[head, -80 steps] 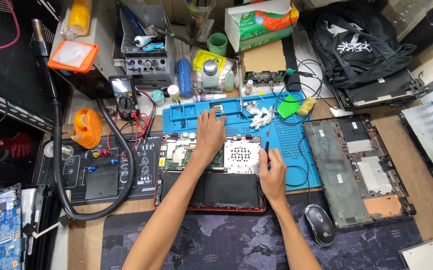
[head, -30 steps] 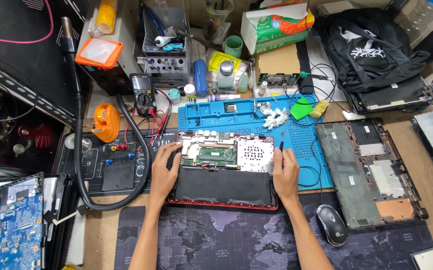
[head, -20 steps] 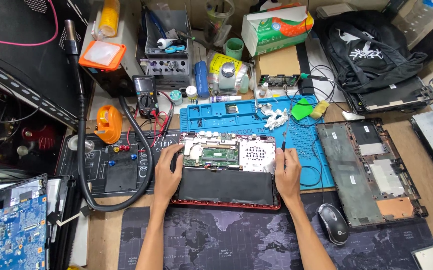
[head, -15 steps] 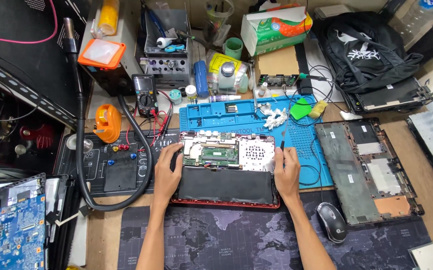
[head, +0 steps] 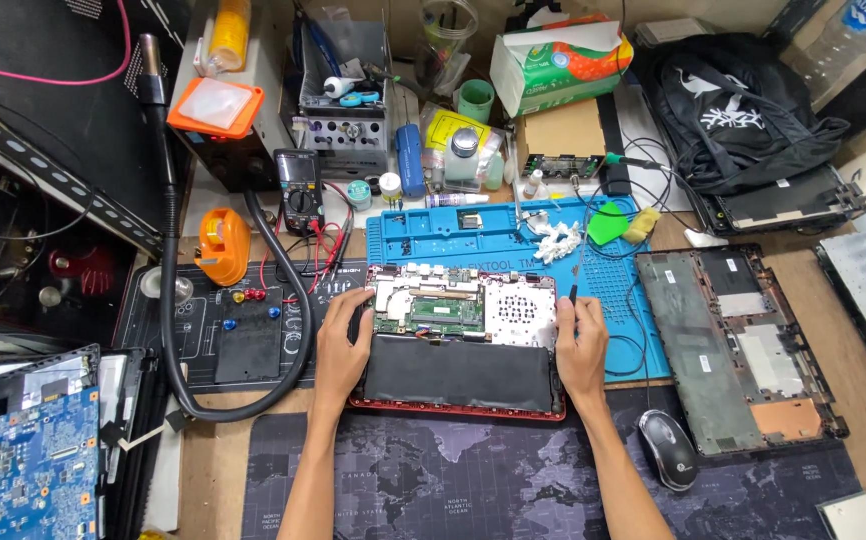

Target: Disassembling a laptop by removing internal screws with a screwdriver and taking out the battery

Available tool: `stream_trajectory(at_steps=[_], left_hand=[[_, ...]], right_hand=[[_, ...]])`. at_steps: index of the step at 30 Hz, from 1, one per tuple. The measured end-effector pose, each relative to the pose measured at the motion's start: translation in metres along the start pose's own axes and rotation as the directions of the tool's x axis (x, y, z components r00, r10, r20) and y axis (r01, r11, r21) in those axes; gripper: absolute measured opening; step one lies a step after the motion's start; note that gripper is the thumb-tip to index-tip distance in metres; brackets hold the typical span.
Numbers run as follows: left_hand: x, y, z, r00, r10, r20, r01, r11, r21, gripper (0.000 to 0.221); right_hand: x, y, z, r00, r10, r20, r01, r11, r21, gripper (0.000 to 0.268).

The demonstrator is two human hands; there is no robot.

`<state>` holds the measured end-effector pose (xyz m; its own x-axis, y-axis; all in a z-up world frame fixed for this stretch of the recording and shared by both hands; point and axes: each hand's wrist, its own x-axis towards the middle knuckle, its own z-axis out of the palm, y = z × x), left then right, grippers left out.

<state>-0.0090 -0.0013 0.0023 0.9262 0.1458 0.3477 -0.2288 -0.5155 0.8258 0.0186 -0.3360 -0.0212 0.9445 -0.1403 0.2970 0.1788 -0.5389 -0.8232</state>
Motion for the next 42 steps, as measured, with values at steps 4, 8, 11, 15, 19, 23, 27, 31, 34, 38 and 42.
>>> stream_trajectory(at_steps=[4, 8, 11, 15, 19, 23, 27, 31, 34, 38, 42], left_hand=[[0.0, -0.001, 0.001, 1.0, 0.016, -0.002, -0.016, 1.0, 0.016, 0.027], [0.001, 0.002, 0.0, 1.0, 0.015, 0.002, -0.015, 1.0, 0.014, 0.028], [0.0, 0.001, 0.0, 1.0, 0.011, 0.003, -0.011, 1.0, 0.02, 0.028], [0.001, 0.001, 0.0, 1.0, 0.014, 0.001, -0.014, 0.999, 0.033, 0.028], [0.0, 0.0, 0.001, 1.0, 0.013, 0.0, -0.013, 1.0, 0.028, 0.028], [0.001, -0.002, 0.003, 1.0, 0.011, -0.003, -0.011, 0.998, 0.056, 0.028], [-0.002, -0.005, 0.004, 1.0, 0.012, -0.006, -0.012, 0.998, 0.069, 0.029], [-0.003, -0.001, 0.003, 1.0, 0.011, -0.005, -0.011, 0.998, 0.067, 0.03], [-0.001, 0.002, 0.003, 1.0, -0.002, 0.0, 0.002, 0.998, 0.061, 0.03], [-0.001, 0.0, 0.002, 1.0, 0.007, -0.005, -0.007, 0.998, 0.062, 0.03], [-0.002, -0.004, 0.002, 1.0, 0.01, 0.001, -0.01, 0.998, 0.06, 0.03]], right_hand=[[-0.001, -0.001, -0.001, 1.0, 0.012, -0.007, -0.012, 1.0, 0.0, 0.05], [0.0, 0.003, -0.001, 1.0, 0.01, 0.0, -0.01, 1.0, 0.018, 0.05], [-0.001, -0.001, -0.001, 1.0, 0.011, -0.001, -0.011, 1.0, 0.024, 0.05], [-0.001, 0.003, -0.001, 1.0, 0.021, -0.006, -0.021, 1.0, 0.015, 0.049], [0.0, 0.0, -0.001, 0.999, 0.047, 0.004, -0.048, 0.999, 0.019, 0.049], [0.001, -0.004, -0.002, 1.0, 0.017, -0.004, -0.017, 0.999, 0.044, 0.05], [0.0, -0.004, -0.002, 1.0, 0.029, -0.005, -0.029, 0.999, 0.033, 0.049], [-0.001, -0.007, -0.003, 1.0, 0.031, -0.002, -0.03, 0.999, 0.036, 0.051], [-0.001, -0.007, -0.003, 1.0, 0.025, -0.007, -0.025, 0.999, 0.024, 0.051], [-0.001, -0.007, -0.002, 1.0, 0.023, -0.004, -0.023, 0.999, 0.028, 0.05], [-0.002, -0.007, -0.002, 0.999, 0.035, -0.002, -0.035, 0.999, 0.021, 0.05]])
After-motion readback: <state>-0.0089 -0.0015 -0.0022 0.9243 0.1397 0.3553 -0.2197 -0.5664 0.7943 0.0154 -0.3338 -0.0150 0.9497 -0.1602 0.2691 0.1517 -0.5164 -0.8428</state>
